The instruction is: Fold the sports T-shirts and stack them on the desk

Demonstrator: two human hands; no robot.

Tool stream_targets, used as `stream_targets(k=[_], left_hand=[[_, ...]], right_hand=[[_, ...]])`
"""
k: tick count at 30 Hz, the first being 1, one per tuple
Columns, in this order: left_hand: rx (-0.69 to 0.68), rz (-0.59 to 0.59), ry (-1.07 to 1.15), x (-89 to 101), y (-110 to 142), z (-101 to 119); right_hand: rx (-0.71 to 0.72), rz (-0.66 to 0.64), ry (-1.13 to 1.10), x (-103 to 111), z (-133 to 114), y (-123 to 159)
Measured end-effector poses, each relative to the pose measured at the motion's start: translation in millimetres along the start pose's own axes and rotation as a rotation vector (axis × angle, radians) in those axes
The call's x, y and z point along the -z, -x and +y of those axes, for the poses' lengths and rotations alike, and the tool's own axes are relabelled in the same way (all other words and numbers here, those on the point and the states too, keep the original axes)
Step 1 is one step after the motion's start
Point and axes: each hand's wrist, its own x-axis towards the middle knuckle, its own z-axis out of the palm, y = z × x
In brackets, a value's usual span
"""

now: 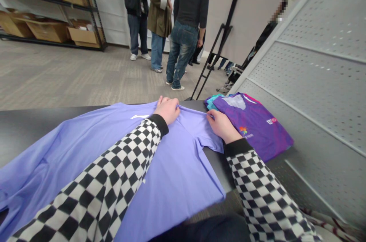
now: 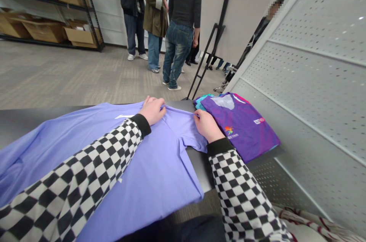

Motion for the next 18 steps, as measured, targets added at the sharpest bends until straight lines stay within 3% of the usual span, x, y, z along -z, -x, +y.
stream_targets(k=[18], left_hand=[[-0.003, -0.012, -0.005, 3.1, 0.3, 0.5]], right_hand=[[0.027, 0.022, -0.066, -0.7, 2.8, 0.5]])
